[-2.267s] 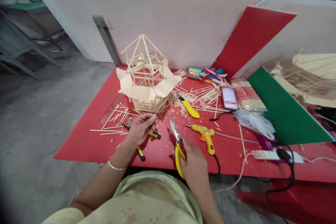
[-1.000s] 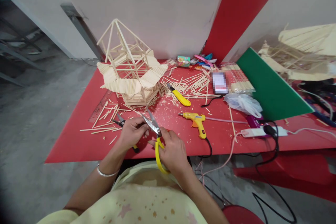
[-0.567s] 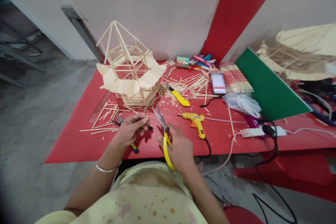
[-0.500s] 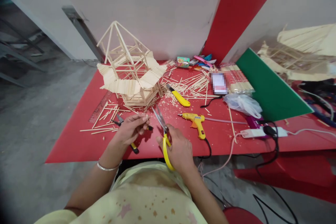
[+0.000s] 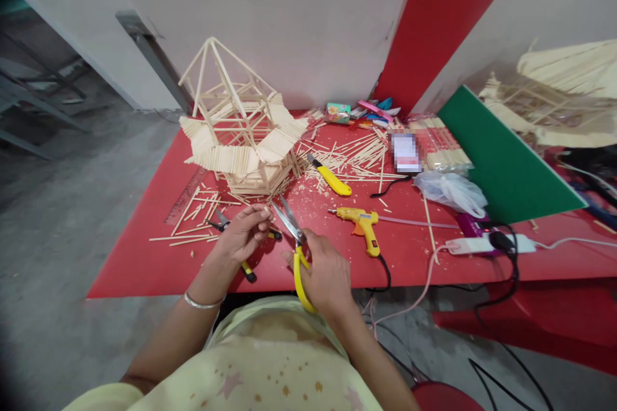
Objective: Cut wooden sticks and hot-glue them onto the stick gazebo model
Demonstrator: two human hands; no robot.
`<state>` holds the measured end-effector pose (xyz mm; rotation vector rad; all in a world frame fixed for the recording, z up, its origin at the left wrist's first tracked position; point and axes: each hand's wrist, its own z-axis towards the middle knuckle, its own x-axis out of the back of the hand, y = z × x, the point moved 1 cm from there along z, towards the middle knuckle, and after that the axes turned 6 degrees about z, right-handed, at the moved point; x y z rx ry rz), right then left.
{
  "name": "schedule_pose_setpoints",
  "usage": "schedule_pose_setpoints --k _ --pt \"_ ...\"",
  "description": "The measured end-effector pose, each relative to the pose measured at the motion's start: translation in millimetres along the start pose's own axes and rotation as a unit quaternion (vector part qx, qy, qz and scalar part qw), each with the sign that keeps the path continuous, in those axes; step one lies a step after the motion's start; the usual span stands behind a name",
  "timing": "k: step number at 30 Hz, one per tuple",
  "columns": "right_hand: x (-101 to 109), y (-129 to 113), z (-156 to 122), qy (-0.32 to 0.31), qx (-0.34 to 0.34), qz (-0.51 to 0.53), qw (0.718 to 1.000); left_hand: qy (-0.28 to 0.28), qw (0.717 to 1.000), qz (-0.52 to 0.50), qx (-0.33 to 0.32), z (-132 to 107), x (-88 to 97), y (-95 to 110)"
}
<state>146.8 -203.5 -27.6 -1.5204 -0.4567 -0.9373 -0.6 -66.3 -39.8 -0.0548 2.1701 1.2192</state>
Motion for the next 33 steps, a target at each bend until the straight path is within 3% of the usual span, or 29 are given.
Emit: schedule_pose_setpoints --k 4,15,27,33 --pt "-1 -1 -1 0.014 0.015 -0.015 1.000 -0.013 1.000 0.004 -0.019 1 -0.3 0" --pt "-5 -17 5 0.031 0.059 -0.098 0.993 -0.076 0.994 -0.076 0.031 -3 -2.7 -9" --pt "-9 -17 6 0.026 0.063 -0.121 0.990 -0.041 0.998 -0.044 0.001 -3 -3.0 -12" --pt "-18 -7 4 0.029 0.067 -0.085 0.994 -0.051 0.996 -0.075 0.024 -4 -2.8 -15"
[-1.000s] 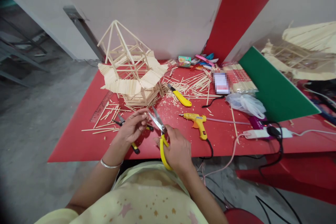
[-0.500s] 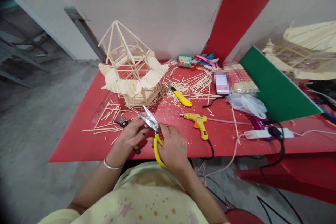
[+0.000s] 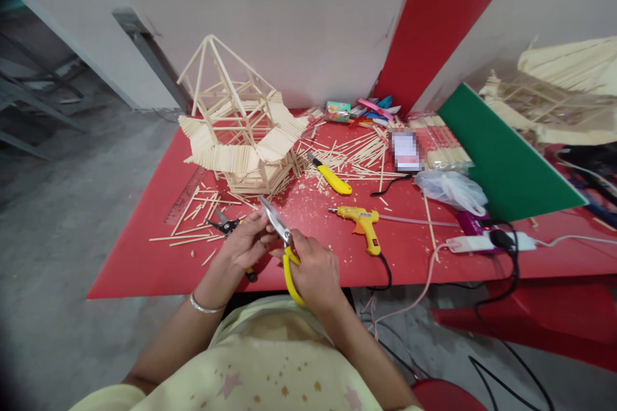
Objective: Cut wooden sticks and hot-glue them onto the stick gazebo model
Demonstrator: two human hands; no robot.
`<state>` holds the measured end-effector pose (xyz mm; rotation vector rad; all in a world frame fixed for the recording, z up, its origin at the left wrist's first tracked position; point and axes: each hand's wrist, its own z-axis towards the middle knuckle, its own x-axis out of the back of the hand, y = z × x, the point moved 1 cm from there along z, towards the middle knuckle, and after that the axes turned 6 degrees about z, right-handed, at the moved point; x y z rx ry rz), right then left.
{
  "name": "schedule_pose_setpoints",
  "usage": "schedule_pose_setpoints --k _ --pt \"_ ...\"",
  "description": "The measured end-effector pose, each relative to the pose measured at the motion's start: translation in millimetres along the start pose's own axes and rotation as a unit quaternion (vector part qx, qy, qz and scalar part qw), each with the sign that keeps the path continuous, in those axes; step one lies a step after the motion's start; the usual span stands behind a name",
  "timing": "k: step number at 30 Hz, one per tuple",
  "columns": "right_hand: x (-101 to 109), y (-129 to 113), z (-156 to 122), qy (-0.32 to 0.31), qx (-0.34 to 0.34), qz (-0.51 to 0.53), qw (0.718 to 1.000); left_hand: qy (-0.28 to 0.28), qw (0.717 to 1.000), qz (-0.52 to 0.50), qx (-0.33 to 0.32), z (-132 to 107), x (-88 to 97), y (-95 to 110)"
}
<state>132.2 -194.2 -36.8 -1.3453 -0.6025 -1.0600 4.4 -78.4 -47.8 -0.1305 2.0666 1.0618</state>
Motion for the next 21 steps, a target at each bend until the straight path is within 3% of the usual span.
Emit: schedule_pose_setpoints --k 8,21 --pt "11 0 2 0.039 0.001 -0.067 0.997 -0.001 1.000 0.007 -0.003 1 4.3 0" --pt "14 -5 3 0.016 0.005 -0.033 0.999 0.029 0.999 0.033 0.007 -1 -1.8 0"
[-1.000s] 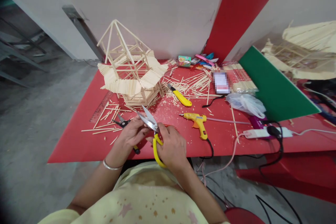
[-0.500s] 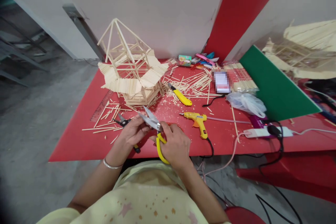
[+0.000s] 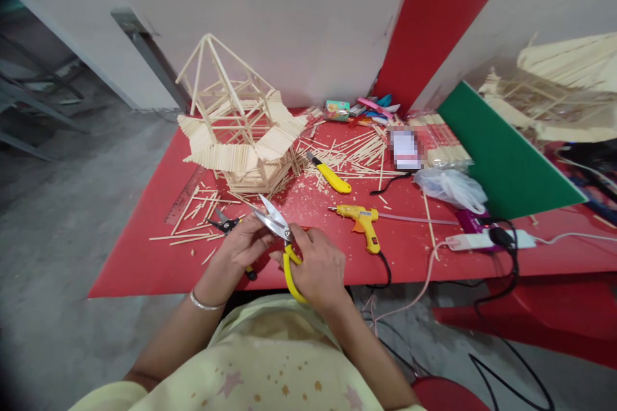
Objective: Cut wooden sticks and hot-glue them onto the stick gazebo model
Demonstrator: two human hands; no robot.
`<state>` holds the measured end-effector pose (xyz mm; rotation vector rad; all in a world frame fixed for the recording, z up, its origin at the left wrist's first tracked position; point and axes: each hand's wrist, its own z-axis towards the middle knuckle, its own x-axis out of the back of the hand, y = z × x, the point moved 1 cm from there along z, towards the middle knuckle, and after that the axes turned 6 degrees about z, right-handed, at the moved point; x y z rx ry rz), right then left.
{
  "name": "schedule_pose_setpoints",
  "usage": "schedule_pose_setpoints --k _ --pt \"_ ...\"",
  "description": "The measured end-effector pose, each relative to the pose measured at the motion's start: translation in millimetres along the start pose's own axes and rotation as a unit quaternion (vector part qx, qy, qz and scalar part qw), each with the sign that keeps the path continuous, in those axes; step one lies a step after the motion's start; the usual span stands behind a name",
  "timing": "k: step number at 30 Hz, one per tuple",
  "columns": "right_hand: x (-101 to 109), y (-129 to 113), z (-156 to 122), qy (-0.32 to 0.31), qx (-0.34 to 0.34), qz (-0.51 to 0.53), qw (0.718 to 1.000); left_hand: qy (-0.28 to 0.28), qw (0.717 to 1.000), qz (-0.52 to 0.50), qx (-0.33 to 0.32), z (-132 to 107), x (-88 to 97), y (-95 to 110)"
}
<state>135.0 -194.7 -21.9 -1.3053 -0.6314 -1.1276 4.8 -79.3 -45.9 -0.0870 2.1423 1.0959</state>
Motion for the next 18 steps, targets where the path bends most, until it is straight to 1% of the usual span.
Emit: schedule_pose_setpoints --k 3,7,9,13,18 --pt "-6 2 -3 0.001 -0.003 0.030 1.000 -0.009 1.000 -0.005 0.003 -1 -2.1 -1" --pt "-14 7 -5 -0.005 -0.012 0.070 0.997 -0.035 0.999 -0.019 0.002 -1 -4.1 -2" --pt "-14 8 -4 -0.003 -0.016 0.047 0.999 -0.031 0.999 -0.028 -0.002 -1 -4.4 -2" --pt "-8 7 -1 0.014 -0.005 -0.022 1.000 -0.003 1.000 -0.015 0.006 -1 -4.6 0" --pt "-5 6 -1 0.019 0.010 -0.014 1.000 -0.007 1.000 -0.011 0.007 -2 -5.2 3"
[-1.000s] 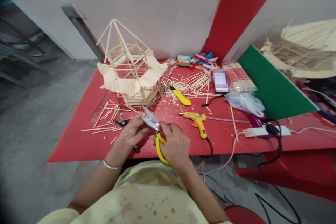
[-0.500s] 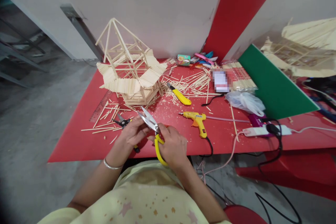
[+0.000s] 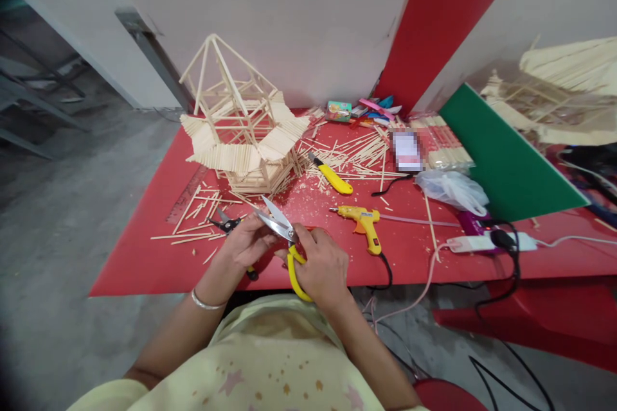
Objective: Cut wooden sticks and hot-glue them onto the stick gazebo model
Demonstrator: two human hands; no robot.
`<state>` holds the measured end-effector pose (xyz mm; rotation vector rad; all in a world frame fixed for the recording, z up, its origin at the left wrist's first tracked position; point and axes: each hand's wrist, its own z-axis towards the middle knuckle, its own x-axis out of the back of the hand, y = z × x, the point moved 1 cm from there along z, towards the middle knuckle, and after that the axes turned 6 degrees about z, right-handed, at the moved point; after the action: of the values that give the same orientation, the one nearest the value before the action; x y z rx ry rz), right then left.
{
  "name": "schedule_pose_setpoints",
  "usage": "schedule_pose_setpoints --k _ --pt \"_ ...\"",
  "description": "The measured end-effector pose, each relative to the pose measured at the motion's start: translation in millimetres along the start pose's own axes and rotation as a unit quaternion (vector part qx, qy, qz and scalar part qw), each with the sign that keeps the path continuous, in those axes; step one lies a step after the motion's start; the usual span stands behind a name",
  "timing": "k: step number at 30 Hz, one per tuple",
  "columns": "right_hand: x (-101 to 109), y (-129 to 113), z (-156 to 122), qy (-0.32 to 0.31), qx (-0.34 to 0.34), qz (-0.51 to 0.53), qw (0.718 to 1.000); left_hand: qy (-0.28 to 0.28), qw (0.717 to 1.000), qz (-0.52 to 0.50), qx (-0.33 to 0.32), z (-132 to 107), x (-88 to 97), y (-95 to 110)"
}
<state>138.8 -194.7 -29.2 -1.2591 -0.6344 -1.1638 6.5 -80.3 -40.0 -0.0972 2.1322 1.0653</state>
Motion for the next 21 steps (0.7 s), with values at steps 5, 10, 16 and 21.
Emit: schedule_pose_setpoints --k 5,10,16,21 --pt "1 -2 1 0.000 0.000 0.012 1.000 -0.006 1.000 0.000 0.002 0 0.8 1" --pt "1 -1 2 0.001 0.002 -0.010 1.000 0.015 1.000 -0.006 0.006 -1 -1.5 1" --pt "-4 5 1 0.000 0.002 -0.006 1.000 0.010 1.000 -0.024 0.016 -2 -0.9 -3" --pt "-11 13 -2 -0.005 -0.003 0.035 0.999 -0.014 0.999 -0.032 0.028 1 -0.7 0"
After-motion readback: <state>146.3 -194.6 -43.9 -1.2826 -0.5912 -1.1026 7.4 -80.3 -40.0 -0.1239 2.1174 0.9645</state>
